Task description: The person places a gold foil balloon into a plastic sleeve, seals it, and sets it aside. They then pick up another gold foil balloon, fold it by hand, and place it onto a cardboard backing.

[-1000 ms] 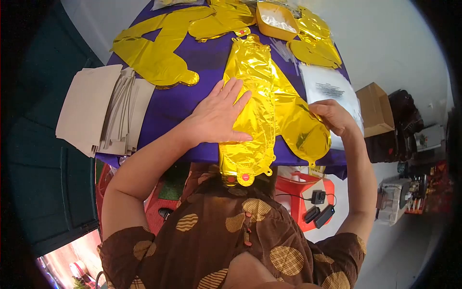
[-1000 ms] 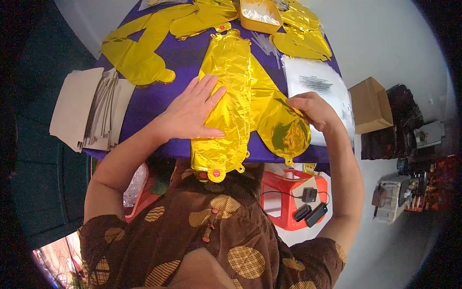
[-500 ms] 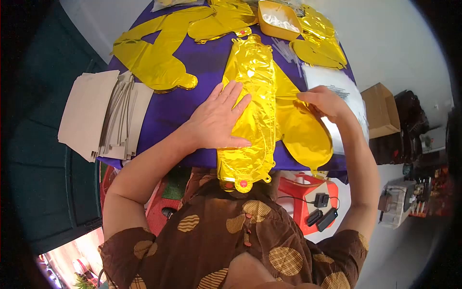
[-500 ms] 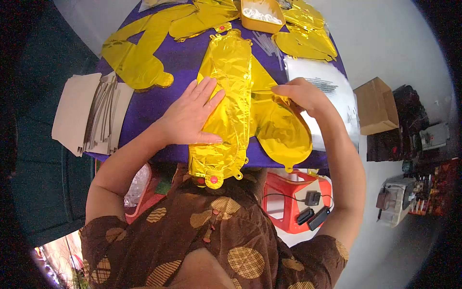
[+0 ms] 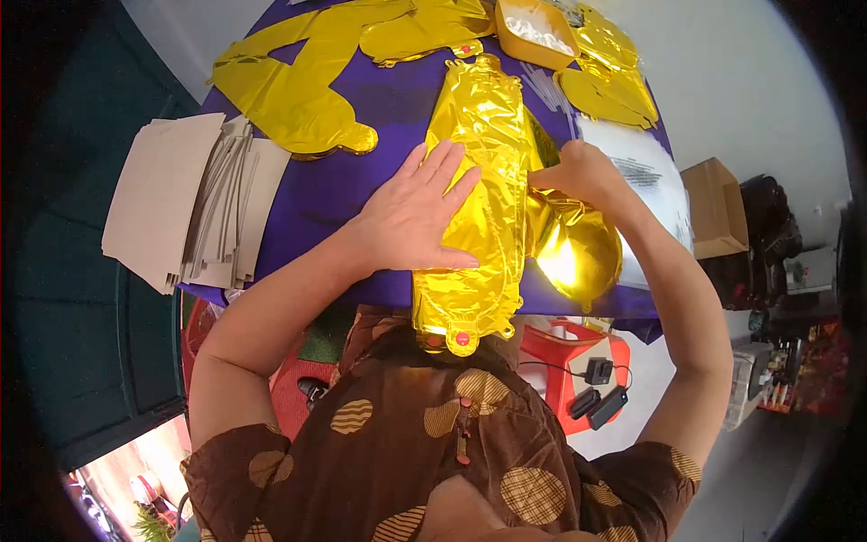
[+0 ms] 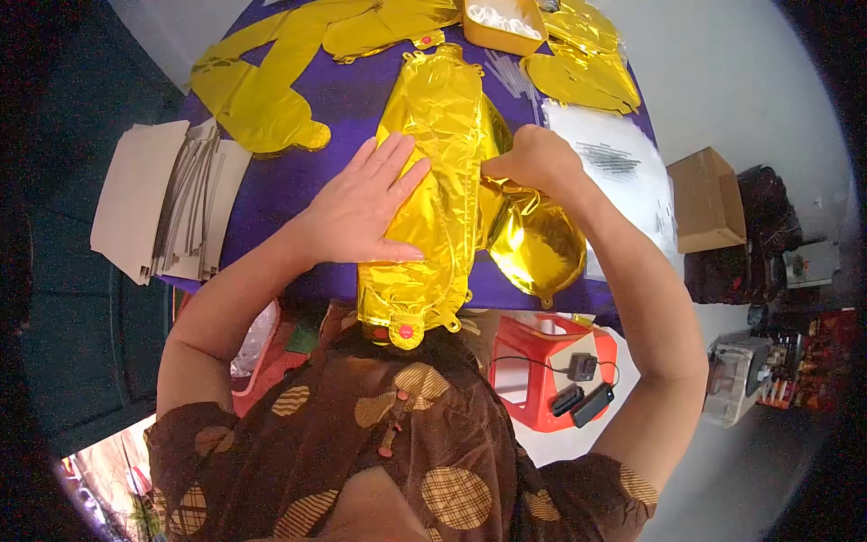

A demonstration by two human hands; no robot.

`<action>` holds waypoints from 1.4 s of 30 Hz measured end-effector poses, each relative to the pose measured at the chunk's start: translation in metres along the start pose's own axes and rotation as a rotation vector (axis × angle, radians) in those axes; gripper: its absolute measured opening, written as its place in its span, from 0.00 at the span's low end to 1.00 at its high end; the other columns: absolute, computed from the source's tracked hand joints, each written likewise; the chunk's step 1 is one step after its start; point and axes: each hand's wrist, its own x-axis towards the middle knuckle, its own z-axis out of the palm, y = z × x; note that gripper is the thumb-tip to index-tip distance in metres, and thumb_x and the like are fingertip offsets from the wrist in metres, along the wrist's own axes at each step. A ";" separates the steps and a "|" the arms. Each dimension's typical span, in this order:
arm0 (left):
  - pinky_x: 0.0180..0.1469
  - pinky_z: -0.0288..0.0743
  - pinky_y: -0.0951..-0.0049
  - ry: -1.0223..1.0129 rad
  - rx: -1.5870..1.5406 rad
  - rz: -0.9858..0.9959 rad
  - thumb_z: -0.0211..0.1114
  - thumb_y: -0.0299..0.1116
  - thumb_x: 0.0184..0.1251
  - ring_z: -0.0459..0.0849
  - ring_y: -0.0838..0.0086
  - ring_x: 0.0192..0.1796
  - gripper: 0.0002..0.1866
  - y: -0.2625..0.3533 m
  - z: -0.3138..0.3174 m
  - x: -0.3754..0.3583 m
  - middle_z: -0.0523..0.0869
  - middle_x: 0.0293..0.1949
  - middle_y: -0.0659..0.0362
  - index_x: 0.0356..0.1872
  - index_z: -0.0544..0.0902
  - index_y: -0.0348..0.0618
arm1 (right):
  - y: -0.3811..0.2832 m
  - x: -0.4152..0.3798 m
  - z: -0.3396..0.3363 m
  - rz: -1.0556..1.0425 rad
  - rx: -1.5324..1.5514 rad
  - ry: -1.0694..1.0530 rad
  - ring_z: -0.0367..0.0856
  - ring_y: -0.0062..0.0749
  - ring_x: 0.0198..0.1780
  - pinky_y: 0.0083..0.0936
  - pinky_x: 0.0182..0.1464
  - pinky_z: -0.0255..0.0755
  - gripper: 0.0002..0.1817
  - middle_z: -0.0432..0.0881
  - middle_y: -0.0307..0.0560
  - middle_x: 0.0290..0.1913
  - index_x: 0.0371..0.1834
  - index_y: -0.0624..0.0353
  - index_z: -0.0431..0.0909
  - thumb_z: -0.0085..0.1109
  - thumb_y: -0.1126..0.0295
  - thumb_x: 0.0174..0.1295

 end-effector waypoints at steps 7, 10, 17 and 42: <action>0.76 0.46 0.46 -0.005 0.002 -0.007 0.63 0.69 0.54 0.54 0.40 0.75 0.55 0.000 0.001 -0.001 0.58 0.72 0.32 0.71 0.61 0.31 | 0.010 -0.002 -0.014 -0.005 0.234 -0.061 0.81 0.36 0.26 0.32 0.29 0.73 0.25 0.82 0.51 0.23 0.28 0.70 0.84 0.67 0.51 0.49; 0.76 0.45 0.46 -0.013 -0.001 -0.012 0.63 0.69 0.54 0.54 0.40 0.76 0.55 0.000 0.001 0.000 0.58 0.72 0.32 0.71 0.61 0.31 | 0.017 -0.011 -0.030 0.065 0.346 -0.257 0.73 0.24 0.22 0.25 0.23 0.65 0.21 0.76 0.40 0.18 0.25 0.65 0.83 0.64 0.54 0.53; 0.76 0.45 0.45 -0.027 -0.003 -0.010 0.63 0.69 0.54 0.53 0.40 0.76 0.56 0.001 -0.001 0.001 0.57 0.72 0.31 0.71 0.61 0.30 | 0.017 -0.022 -0.024 -0.082 0.483 -0.298 0.71 0.22 0.21 0.22 0.22 0.64 0.14 0.75 0.38 0.20 0.24 0.62 0.80 0.60 0.61 0.57; 0.77 0.44 0.50 0.065 -0.176 -0.016 0.68 0.51 0.55 0.53 0.42 0.76 0.49 -0.001 -0.003 0.000 0.58 0.73 0.34 0.70 0.58 0.26 | 0.033 -0.010 0.087 -0.795 -0.073 0.479 0.49 0.58 0.78 0.48 0.78 0.41 0.40 0.54 0.68 0.76 0.74 0.72 0.52 0.43 0.47 0.72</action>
